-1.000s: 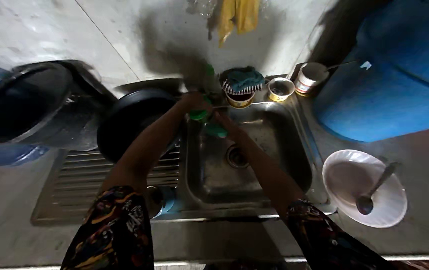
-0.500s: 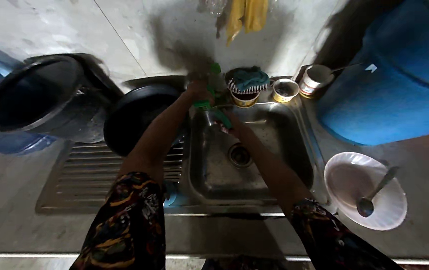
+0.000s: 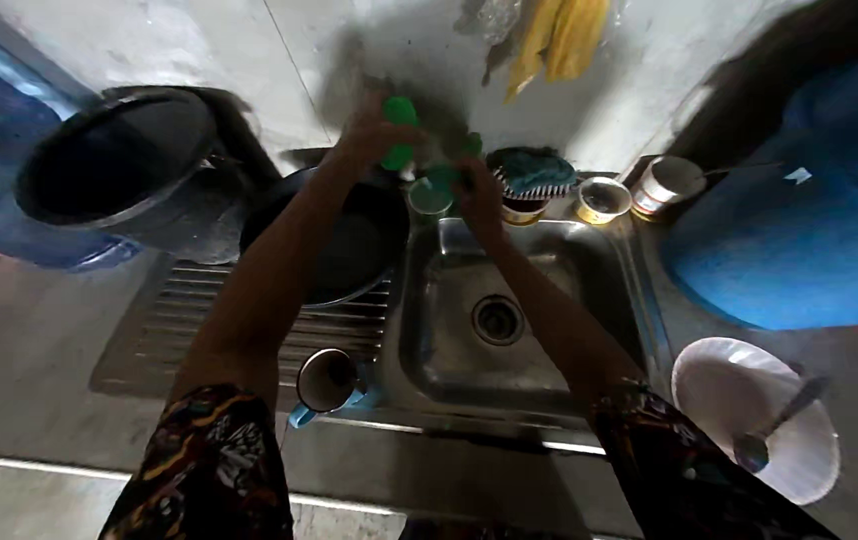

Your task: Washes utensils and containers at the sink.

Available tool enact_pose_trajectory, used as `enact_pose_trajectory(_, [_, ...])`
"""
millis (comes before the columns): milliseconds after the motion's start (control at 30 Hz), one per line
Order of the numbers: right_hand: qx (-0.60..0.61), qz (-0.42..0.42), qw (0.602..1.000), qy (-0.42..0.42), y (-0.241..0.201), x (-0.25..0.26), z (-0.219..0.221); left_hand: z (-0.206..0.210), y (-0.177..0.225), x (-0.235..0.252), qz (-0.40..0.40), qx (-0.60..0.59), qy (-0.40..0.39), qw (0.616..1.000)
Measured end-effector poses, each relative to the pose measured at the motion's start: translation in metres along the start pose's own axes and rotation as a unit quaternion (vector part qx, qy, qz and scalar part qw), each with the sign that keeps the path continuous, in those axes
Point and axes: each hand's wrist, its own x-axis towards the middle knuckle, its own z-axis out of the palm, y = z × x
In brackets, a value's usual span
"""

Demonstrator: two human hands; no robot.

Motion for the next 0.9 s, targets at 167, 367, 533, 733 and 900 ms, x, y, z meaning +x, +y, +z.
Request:
enact_pose_trajectory(167, [-0.203, 0.013, 0.943, -0.262, 0.002, 0.016, 0.040, -0.031, 0.017, -0.039, -0.022, -0.054, 0.015, 0.998])
enact_pose_trajectory(367, [-0.282, 0.023, 0.894, -0.348, 0.010, 0.032, 0.061, -0.043, 0.004, -0.060, -0.019, -0.045, 0.019, 0.999])
enact_pose_trajectory(533, [-0.260, 0.032, 0.918, -0.299, 0.002, 0.039, 0.053, -0.033, -0.001, -0.053, -0.016, -0.051, 0.019, 0.998])
enact_pose_trajectory(733, [-0.144, 0.013, 0.989, -0.031, -0.025, 0.018, -0.011, 0.006, -0.001, -0.024, -0.003, 0.128, -0.017, 0.992])
enact_pose_trajectory(900, [0.102, 0.244, 0.963, 0.047, -0.004, -0.057, -0.079, 0.066, -0.006, 0.006, 0.002, 0.299, -0.122, 0.946])
